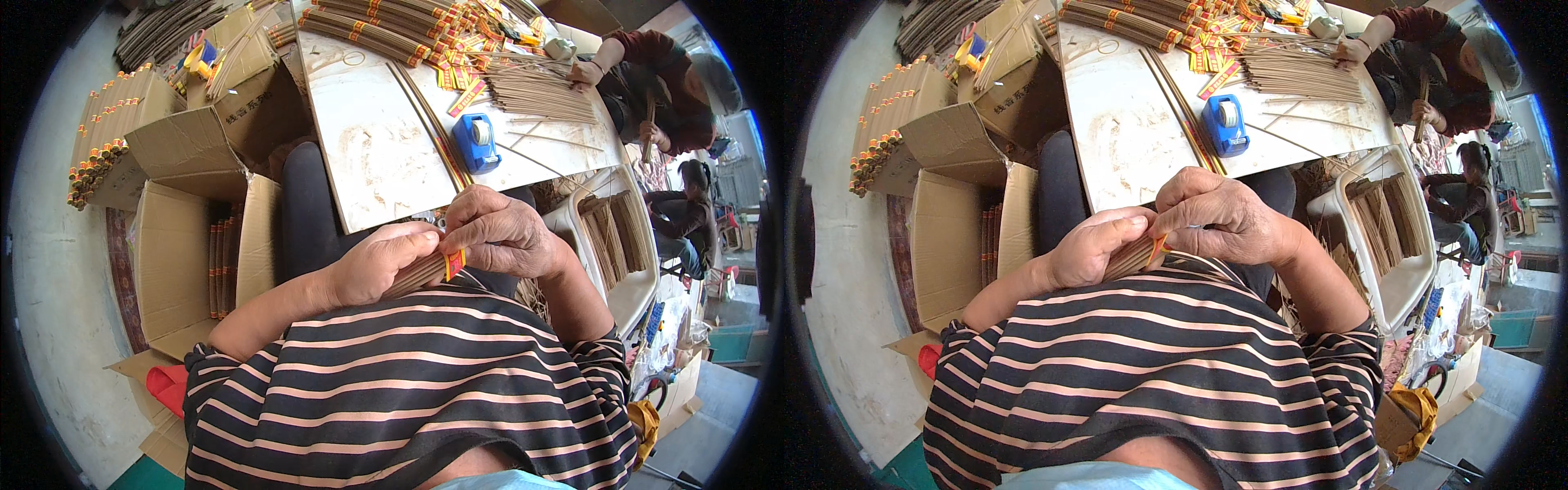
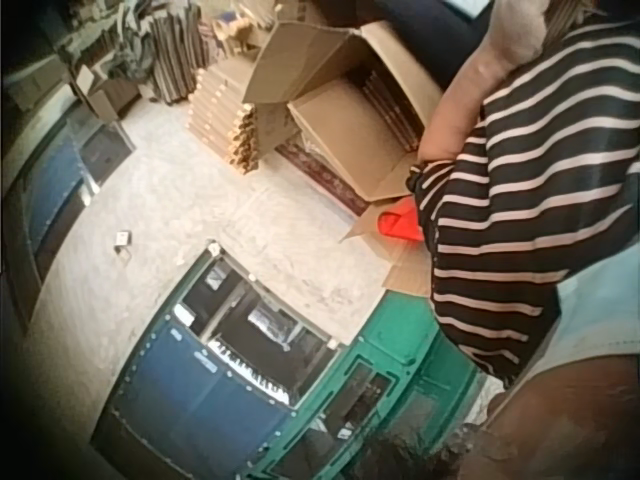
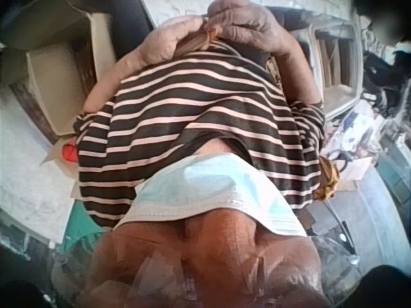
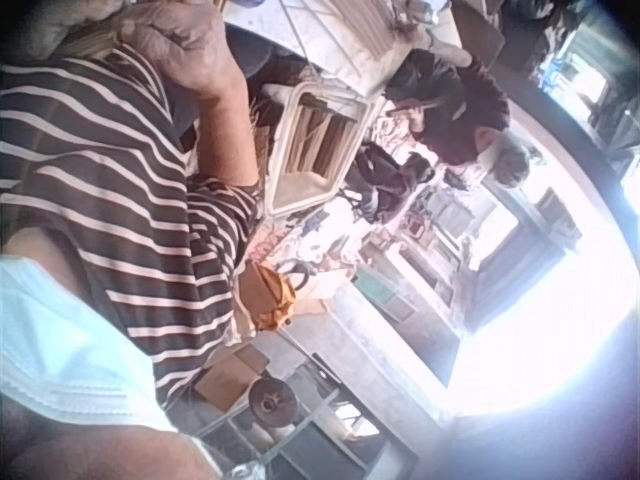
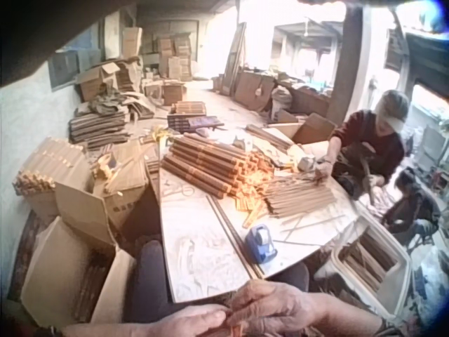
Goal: The person gathers thin wooden sticks into small bundles, wraps each bundle with a yellow and red paper label, and secures it with clear tape. Bundles are then placed into a cardboard box. The person repeats this process multiple times.
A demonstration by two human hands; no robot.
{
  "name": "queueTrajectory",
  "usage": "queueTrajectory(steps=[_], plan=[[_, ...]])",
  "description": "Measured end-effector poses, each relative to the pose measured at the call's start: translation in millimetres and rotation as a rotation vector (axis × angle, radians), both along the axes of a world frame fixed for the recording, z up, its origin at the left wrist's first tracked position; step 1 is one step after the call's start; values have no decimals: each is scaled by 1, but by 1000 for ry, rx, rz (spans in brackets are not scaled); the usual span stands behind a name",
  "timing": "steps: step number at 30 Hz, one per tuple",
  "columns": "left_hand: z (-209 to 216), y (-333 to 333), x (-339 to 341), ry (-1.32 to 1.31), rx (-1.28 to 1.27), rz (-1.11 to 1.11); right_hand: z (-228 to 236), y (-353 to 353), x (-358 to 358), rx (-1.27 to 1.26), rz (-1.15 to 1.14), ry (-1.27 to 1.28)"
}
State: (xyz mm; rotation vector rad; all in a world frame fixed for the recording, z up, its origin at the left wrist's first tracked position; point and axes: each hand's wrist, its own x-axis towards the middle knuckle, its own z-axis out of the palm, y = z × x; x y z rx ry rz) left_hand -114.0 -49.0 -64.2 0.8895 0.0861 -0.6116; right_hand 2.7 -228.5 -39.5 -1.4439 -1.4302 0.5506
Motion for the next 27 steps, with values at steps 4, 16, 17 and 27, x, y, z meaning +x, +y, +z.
queueTrajectory(steps=[4, 16, 17, 27], plan=[[-1, -1, 1, -10, -29, -9, 2, -2, 2, -10, 35, 21], [10, -10, 3, -53, 88, 37, -2, 0, 11, 1, 204, 166], [14, -8, 3, -54, 97, 37, -3, 1, 12, 26, 215, 148], [20, -3, -2, -214, 415, 333, -11, 10, -29, -156, -428, 532]])
